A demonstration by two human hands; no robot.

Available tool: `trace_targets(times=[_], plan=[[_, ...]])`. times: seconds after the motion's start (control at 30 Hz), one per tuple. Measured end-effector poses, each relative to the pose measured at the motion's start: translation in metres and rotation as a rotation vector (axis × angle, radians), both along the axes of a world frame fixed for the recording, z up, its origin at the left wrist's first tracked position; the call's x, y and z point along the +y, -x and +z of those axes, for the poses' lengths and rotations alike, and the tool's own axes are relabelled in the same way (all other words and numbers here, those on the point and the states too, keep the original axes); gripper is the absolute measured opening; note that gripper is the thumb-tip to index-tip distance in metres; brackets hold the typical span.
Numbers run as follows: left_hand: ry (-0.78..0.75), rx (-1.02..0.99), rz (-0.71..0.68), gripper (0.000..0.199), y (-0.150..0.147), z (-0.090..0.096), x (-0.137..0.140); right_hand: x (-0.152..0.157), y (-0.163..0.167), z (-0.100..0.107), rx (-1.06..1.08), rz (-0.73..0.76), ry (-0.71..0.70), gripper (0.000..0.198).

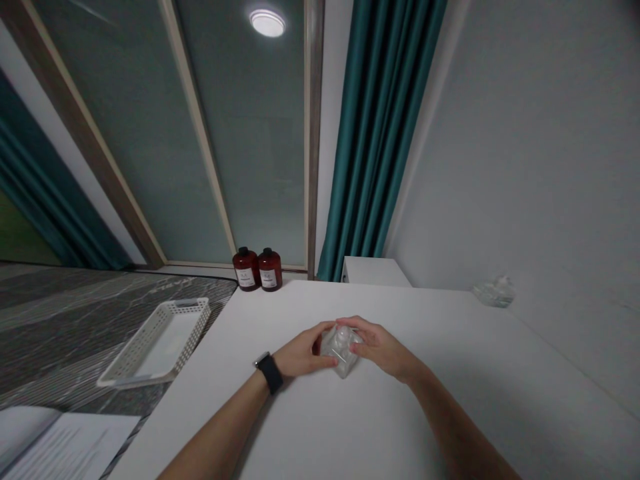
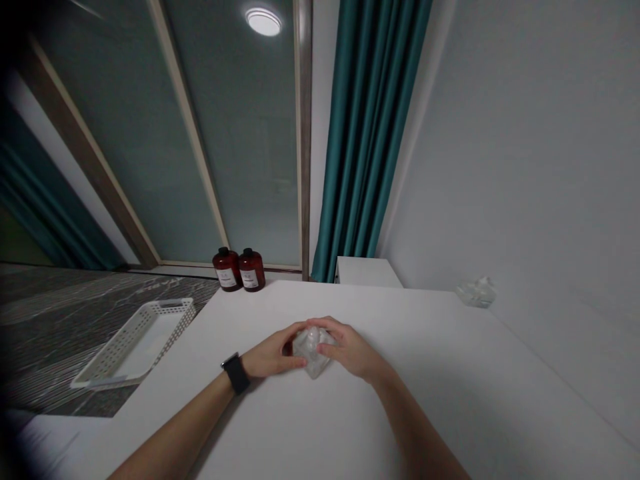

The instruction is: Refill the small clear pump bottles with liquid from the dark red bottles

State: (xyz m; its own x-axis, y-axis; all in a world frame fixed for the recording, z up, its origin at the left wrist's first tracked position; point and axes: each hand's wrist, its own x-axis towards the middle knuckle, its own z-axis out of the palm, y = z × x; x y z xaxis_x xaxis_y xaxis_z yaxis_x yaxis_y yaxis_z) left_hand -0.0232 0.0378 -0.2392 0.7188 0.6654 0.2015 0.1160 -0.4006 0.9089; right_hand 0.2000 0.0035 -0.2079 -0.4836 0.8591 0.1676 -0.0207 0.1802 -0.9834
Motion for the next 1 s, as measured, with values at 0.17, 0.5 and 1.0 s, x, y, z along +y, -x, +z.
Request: trace_targets(times=[0.17,0.5,1.0], plan=[[-0.091,0.035,-0.014,0.067,0.001,0.0,0.0,-0.001,0.0,0.0,-0.02,0.052,-0.015,0.055],[-0.017,0.032,-0.089,0.07,0.005,0.002,0.005,0.001,0.002,-0.002,-0.05,0.055,-0.029,0.054],[-0.188,0.195,0.425,0.072,-0.016,0.006,-0.045,-0.028,0.043,0.002,-0.441,-0.466,-0.425,0.026]])
